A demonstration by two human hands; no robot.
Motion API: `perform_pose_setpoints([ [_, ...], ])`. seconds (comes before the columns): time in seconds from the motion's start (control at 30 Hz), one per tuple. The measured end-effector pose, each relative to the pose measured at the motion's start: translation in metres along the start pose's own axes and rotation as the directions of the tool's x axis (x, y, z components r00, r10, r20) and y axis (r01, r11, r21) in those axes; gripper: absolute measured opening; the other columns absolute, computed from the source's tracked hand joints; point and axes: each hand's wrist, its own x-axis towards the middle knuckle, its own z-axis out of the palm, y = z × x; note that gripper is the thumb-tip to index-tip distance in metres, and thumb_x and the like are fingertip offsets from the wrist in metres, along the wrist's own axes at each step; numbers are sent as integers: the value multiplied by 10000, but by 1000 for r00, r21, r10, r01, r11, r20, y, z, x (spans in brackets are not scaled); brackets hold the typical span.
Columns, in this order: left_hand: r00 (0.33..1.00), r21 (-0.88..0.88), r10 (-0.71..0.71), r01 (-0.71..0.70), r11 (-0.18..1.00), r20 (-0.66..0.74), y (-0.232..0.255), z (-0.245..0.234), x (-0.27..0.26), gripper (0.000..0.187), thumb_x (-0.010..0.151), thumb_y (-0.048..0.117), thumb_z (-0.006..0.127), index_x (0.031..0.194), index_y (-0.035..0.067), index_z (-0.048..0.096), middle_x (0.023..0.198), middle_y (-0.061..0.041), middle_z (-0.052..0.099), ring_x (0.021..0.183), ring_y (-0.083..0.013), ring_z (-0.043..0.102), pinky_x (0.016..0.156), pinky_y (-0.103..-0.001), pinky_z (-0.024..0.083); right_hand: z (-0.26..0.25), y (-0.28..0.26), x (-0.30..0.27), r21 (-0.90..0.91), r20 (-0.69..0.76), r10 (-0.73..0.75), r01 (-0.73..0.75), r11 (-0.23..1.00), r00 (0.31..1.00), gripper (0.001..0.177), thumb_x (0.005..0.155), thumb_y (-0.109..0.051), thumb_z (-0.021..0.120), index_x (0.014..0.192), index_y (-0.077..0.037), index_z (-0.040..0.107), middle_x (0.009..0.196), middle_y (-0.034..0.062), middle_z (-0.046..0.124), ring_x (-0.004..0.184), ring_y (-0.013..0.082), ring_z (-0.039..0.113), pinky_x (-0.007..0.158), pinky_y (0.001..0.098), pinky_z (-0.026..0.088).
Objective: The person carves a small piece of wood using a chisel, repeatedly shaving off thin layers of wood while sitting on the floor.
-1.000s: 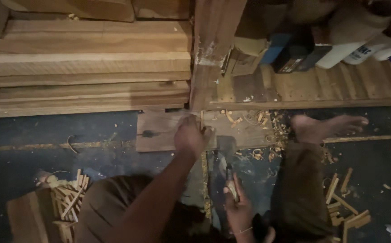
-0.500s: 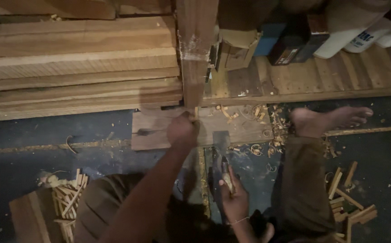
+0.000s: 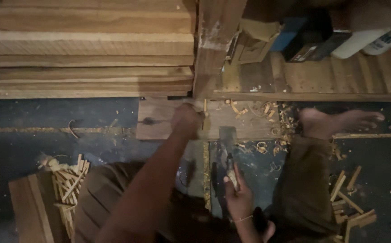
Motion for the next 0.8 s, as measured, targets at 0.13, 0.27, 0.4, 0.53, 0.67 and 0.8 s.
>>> perform_pose_setpoints([
  [0.13, 998, 25, -36, 35, 999, 42, 2, -7, -3, 598, 774, 500, 803, 1236, 140, 685, 1269, -135, 695, 1170, -331, 667, 970, -455, 544, 2, -6, -14, -72, 4, -11, 11, 997, 1000, 617, 958, -302, 717, 1537, -146, 574, 1191, 204, 758, 921, 309, 696, 792, 333, 548],
  [0.27, 998, 110, 0, -7, 994, 64, 3, -11, 0, 595, 829, 510, 756, 1267, 115, 674, 1297, -140, 687, 1196, -336, 658, 982, -456, 546, 7, -20, -25, 118, 42, -172, 166, 979, 984, 569, 941, -245, 693, 1472, -89, 562, 1369, 166, 707, 1105, 163, 700, 869, 271, 539],
  [0.4, 996, 120, 18, -28, 992, 86, 0, -16, -1, 609, 845, 528, 740, 1262, 90, 667, 1313, -148, 663, 1213, -331, 637, 989, -463, 530, 12, -39, -28, 94, 73, -231, 224, 970, 970, 566, 952, -229, 687, 1469, -51, 541, 1400, 179, 652, 1185, 147, 674, 902, 260, 548],
  [0.53, 994, 126, 90, -97, 987, 65, -2, -17, -4, 569, 841, 543, 737, 1181, 88, 719, 1281, -158, 670, 1198, -339, 637, 996, -466, 524, 18, -45, -30, 112, 100, -72, 61, 992, 992, 584, 926, -206, 679, 1472, -60, 536, 1365, 151, 700, 1011, 125, 692, 808, 250, 545],
  [0.67, 991, 103, 133, -133, 986, 4, -1, -19, -7, 561, 817, 553, 763, 1109, 76, 722, 1203, -166, 678, 1151, -348, 643, 948, -479, 528, 20, -44, -31, 59, 83, -6, 2, 998, 997, 581, 915, -194, 691, 1471, -67, 577, 1217, 163, 795, 906, 124, 666, 781, 259, 545],
  [0.8, 938, 62, 342, -339, 939, -55, -7, -16, -36, 379, 790, 411, 747, 1009, 102, 740, 1098, -139, 728, 1069, -337, 683, 911, -464, 543, 23, -40, -32, 52, 27, -249, 247, 968, 968, 540, 934, -177, 675, 1439, -22, 563, 1311, 169, 717, 1043, 129, 707, 840, 272, 556],
])
